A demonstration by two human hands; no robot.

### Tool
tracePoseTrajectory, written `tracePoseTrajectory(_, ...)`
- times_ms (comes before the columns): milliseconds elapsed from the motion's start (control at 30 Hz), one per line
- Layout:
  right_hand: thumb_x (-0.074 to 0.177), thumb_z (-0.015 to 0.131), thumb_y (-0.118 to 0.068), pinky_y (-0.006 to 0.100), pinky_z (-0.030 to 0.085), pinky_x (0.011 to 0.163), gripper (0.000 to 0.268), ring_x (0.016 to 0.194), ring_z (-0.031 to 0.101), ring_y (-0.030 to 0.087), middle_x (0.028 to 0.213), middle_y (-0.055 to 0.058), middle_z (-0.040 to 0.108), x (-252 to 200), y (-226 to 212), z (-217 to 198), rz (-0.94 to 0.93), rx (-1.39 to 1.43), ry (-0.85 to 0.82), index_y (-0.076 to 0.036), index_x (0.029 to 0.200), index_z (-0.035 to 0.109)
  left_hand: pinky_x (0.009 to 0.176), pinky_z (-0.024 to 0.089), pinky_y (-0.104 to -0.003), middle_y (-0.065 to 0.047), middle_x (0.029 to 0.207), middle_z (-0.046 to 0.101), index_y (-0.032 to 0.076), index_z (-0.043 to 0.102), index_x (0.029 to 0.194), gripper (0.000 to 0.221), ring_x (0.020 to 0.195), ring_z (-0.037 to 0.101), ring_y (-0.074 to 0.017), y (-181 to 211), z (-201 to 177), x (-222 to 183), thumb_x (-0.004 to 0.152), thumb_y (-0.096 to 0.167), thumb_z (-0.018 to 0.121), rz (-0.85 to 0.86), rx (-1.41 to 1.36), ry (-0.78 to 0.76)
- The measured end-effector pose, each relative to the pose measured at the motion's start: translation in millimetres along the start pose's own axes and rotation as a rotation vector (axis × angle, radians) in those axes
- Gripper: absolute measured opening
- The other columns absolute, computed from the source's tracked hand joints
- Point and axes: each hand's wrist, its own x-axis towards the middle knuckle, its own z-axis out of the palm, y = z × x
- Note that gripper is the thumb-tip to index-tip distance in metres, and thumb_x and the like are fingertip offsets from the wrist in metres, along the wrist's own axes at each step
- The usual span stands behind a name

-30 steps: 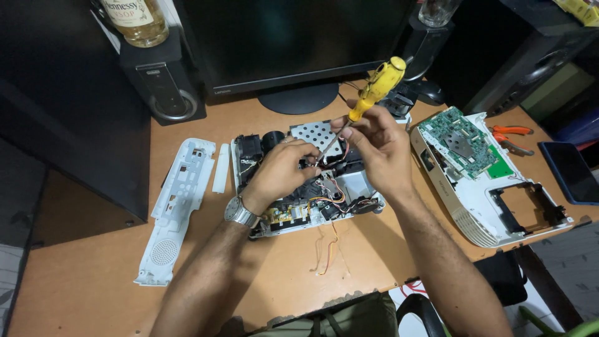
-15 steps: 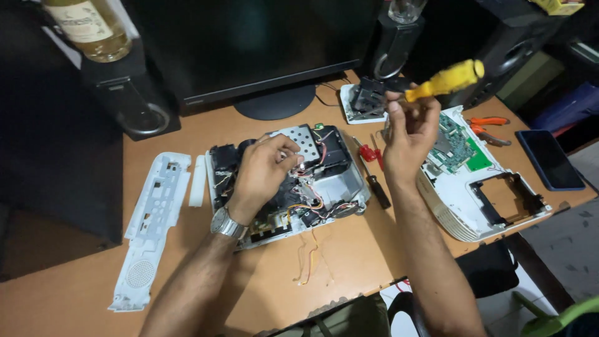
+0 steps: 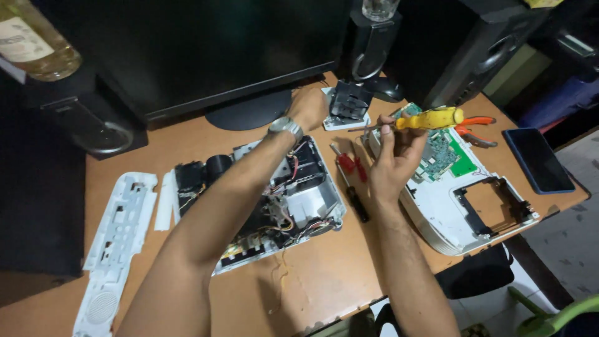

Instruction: Disassembling a projector by removing screws and disconnecting internal wiring to extract the lens assembly.

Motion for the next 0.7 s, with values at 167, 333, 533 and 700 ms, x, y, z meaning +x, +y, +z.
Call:
tracePoseTrajectory(167,0.107,0.055,0.002,0.044,0.053,0.106,0.030,0.113,0.064,0.020,0.115,0.009,0.063,5,-20,-2,0.070,-0.051,-0.008,-0.006,0.134,0.047,0.076,0.063,-0.048,-0.019,0.082,0.076,0.007,0.081,0.087,0.015,0.092,0.076,-0.0373,-34,54,91,0.080,0.010,0.068,0.456,0.113,0.184)
tracePoseTrajectory(333,0.105,0.056,0.002,0.046,0.054,0.103,0.031,0.111,0.067,0.023,0.111,0.011,0.066,6,-23,-2,0.107,-0.081,-0.019,-0.004,0.134,0.048,0.089,0.060,-0.049,-0.021,0.094,0.078,-0.004,0.080,0.095,0.020,0.103,0.074,-0.0389,-13,30,49,0.089,0.003,0.062,0.386,0.279,0.119)
tracePoseTrajectory(533,0.105,0.057,0.002,0.044,0.049,0.103,0.029,0.109,0.065,0.019,0.110,0.012,0.070,5,-29,-2,0.112,-0.075,-0.065,-0.005,0.131,0.048,0.084,0.061,-0.048,-0.015,0.095,0.077,0.007,0.080,0.095,0.017,0.102,0.074,-0.0332,-16,53,71,0.078,0.010,0.079,0.309,0.131,0.089)
tracePoseTrajectory(700,0.105,0.057,0.001,0.047,0.049,0.102,0.028,0.111,0.066,0.021,0.112,0.014,0.071,5,-29,-4,0.115,-0.098,-0.092,-0.006,0.131,0.049,0.083,0.061,-0.054,-0.018,0.096,0.076,0.005,0.080,0.095,0.018,0.102,0.074,-0.0378,-18,54,71,0.079,0.010,0.076,0.317,0.086,0.095)
